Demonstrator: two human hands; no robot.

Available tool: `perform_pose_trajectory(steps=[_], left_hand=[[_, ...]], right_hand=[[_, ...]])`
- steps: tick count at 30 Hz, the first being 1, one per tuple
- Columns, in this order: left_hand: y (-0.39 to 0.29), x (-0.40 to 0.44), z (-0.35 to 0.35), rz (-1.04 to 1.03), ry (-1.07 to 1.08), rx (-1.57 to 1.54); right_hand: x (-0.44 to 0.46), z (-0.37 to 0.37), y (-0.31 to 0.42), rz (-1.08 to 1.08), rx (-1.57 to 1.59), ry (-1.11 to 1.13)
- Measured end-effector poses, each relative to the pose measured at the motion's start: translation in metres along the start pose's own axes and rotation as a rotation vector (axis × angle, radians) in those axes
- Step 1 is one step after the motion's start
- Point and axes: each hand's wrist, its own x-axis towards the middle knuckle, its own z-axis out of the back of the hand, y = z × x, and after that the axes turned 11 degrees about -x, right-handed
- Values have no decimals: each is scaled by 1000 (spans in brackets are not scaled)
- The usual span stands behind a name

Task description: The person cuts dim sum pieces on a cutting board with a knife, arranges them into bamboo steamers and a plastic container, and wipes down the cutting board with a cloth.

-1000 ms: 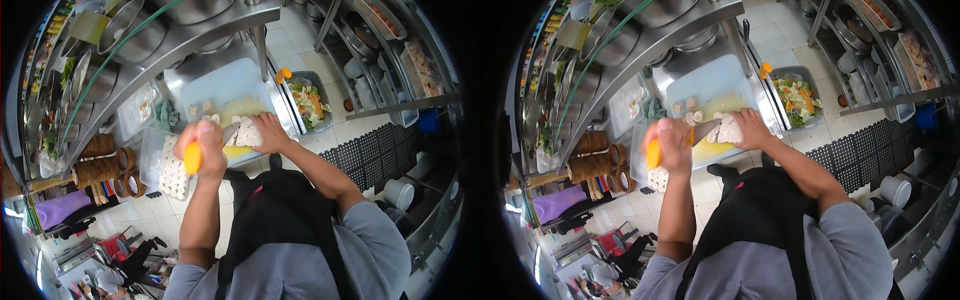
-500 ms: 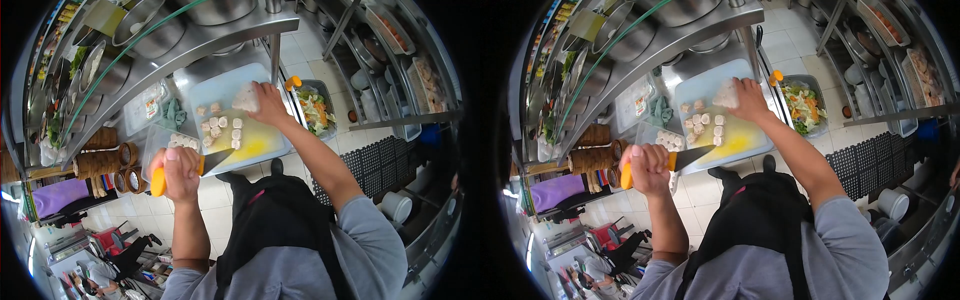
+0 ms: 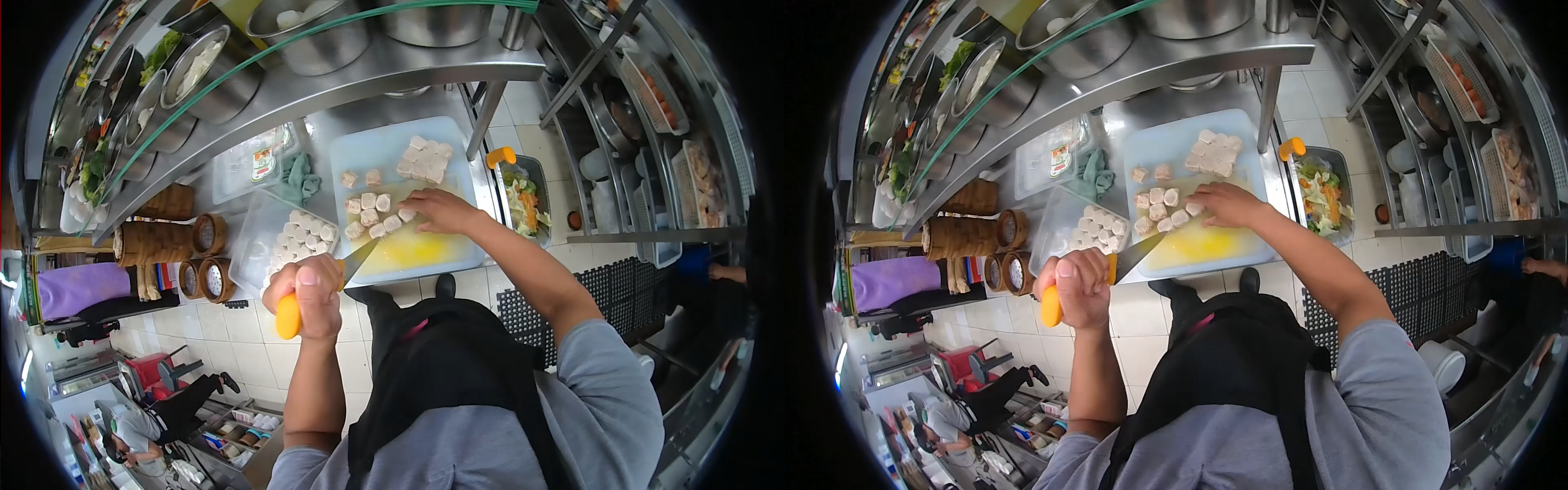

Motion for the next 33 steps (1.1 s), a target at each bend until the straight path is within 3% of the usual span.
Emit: perform_pose_trajectory(steps=[6, 16, 33], left_hand=[[10, 7, -9, 27, -101, -4], [12, 7, -24, 31, -115, 23], [24, 14, -42, 62, 10, 236]], right_hand=[[8, -24, 19, 57, -213, -308], [-4, -35, 40, -97, -170, -183], [-20, -50, 47, -92, -37, -475]])
